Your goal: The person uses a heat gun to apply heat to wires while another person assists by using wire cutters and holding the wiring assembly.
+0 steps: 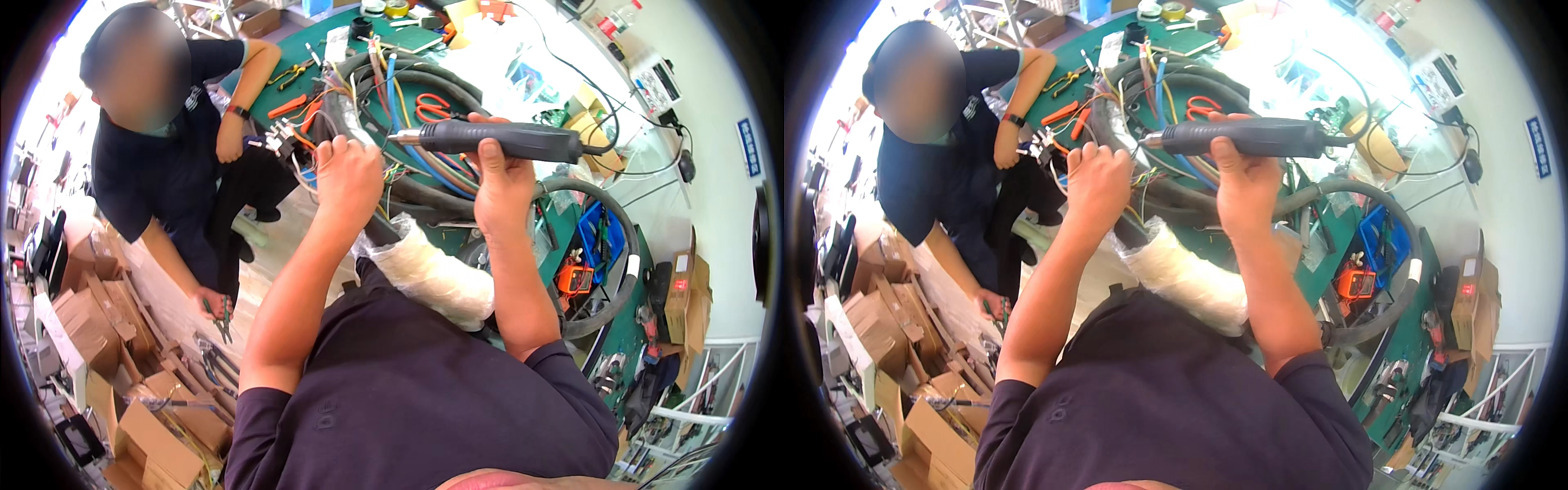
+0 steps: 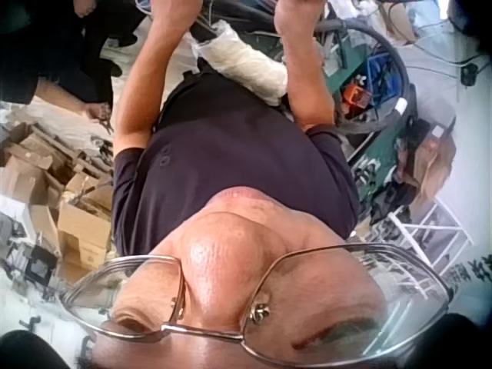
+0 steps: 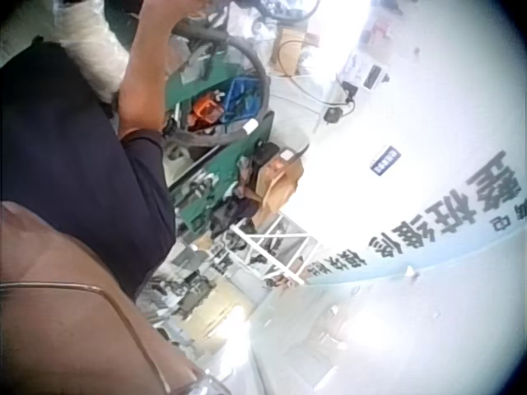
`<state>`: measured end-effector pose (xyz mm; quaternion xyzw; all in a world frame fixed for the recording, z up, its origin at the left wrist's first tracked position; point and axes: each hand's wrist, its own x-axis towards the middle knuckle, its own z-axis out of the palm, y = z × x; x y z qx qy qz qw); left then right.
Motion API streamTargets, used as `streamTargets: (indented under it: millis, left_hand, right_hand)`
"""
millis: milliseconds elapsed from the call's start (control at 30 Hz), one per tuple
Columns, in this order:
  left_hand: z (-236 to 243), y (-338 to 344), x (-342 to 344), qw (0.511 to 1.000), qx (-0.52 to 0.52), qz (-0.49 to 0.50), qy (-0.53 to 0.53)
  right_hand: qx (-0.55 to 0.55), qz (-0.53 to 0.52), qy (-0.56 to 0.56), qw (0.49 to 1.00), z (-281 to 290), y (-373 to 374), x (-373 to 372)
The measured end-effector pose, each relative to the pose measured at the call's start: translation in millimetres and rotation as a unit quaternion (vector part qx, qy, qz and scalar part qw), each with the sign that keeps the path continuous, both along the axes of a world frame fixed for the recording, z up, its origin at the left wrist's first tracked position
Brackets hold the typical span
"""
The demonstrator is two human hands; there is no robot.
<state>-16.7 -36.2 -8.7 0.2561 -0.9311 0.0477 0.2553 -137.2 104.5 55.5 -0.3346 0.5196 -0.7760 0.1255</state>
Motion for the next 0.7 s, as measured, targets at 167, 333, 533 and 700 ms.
streamTargets:
  millis: [167,333,533,700]
  left_hand:
    - [-1.1,1.5,2.0,1.000,0.019,-0.012,0.012]
    - [-1.2,-0.1,1.3,1.000,0.002,-0.007,0.020]
    - [-0.2,1.4,2.9,0.999,0.010,-0.009,0.031]
    - [0.3,1.7,3.9,0.999,0.023,-0.015,0.038]
  right_hand:
    - [-0.029,-0.003,-0.007,1.000,-1.0,-0.1,-3.4]
    - [-0.043,-0.010,-0.002,0.999,-2.1,-1.1,-7.0]
    - [-0.043,-0.020,0.005,0.999,-6.5,-2.3,-10.3]
    - [-0.047,-0.013,-0.007,0.999,-6.2,-2.7,-9.1]
